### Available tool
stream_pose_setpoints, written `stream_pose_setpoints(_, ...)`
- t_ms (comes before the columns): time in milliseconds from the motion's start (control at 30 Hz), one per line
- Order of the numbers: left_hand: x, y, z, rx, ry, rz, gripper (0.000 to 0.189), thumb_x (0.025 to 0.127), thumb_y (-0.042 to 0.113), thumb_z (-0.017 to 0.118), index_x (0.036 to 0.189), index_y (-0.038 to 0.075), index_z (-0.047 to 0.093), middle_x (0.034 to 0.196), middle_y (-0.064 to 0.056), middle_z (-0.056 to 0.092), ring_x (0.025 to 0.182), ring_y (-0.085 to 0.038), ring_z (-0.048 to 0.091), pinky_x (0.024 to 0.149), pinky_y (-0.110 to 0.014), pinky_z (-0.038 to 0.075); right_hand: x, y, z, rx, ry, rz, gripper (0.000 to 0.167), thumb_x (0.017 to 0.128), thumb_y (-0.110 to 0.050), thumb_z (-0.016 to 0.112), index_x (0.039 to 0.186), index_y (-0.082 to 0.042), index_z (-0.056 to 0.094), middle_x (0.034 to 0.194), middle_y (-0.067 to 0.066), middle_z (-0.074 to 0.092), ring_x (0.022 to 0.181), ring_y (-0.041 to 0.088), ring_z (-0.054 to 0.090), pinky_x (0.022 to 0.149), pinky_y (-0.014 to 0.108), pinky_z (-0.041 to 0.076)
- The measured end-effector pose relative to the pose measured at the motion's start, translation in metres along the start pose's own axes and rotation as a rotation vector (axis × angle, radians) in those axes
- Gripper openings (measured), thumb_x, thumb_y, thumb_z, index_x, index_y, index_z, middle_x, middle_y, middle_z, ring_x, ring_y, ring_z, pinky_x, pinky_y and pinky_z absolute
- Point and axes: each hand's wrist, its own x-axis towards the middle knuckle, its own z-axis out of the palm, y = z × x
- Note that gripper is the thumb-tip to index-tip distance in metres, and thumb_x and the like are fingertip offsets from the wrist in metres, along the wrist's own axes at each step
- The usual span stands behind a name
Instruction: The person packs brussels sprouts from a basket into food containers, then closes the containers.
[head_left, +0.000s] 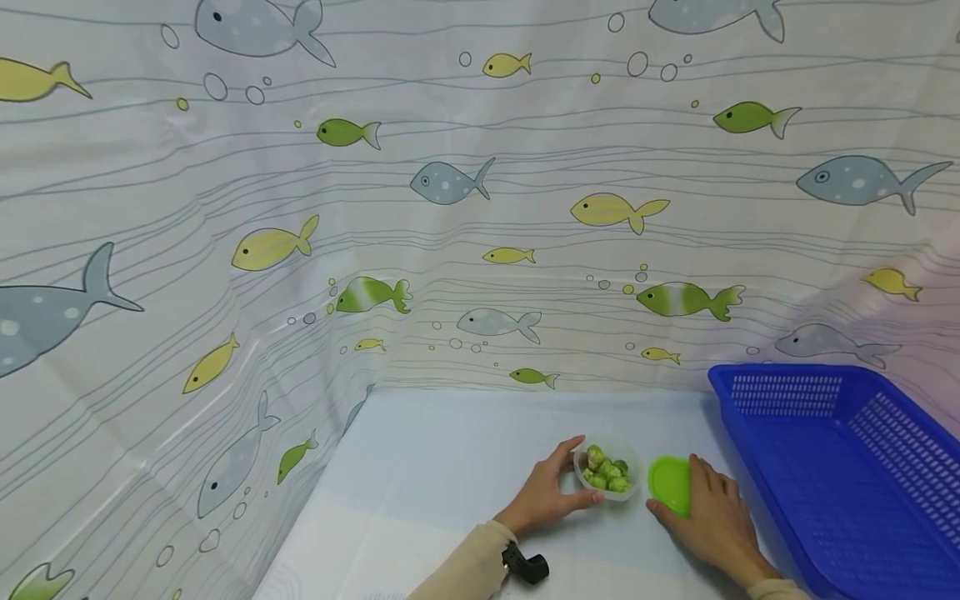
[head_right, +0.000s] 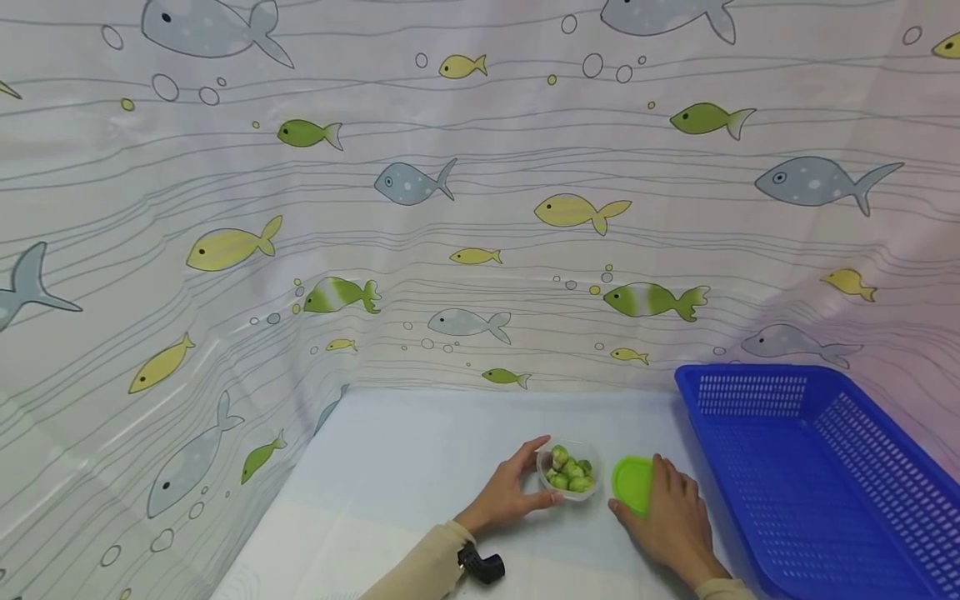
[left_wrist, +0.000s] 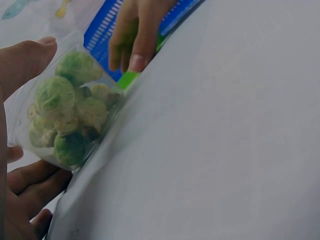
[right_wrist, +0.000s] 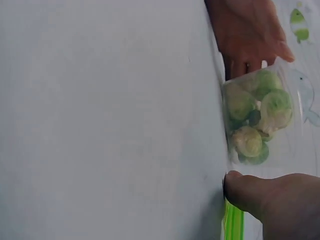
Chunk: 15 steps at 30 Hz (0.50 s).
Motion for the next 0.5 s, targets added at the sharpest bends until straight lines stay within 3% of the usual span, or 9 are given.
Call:
stream_pose_setpoints(133,-0.001,0.001,0.000,0.003,0.000,-0.009,0.089,0.093,0.040,0.080,0.165,0.014,0.035,0.152,-0.011,0.061,0.136,-0.013,0.060,0.119,-0.041,0.044,0.002,0.002,0.000,0.092,0.032,0.032,0.120,0.081,-0.060,0.085,0.155,0.017,0.030,0.149,0.045,0.044,0.131,0.065,0.042,0.104,0.077,0.039)
stream_pose_setpoints(267,-0.001,0.000,0.000,0.014,0.002,0.008,0.089,0.093,0.038,0.080,0.165,0.012,0.035,0.151,-0.012,0.062,0.136,-0.014,0.061,0.119,-0.039,0.044,0.009,0.002,-0.002,0.253,-0.007,0.156,0.130,0.075,-0.055,0.092,0.160,0.014,0.023,0.153,0.044,0.041,0.137,0.064,0.039,0.113,0.074,0.035)
stream_pose_setpoints(500,-0.001,-0.001,0.000,0.010,0.000,0.006,0.088,0.093,0.036,0.080,0.165,0.012,0.035,0.150,-0.012,0.062,0.136,-0.013,0.061,0.119,-0.039,0.044,0.016,-0.011,-0.013,0.573,-0.059,0.341,0.130,0.081,-0.051,0.090,0.168,0.004,0.010,0.165,0.035,0.032,0.156,0.052,0.024,0.127,0.063,0.021)
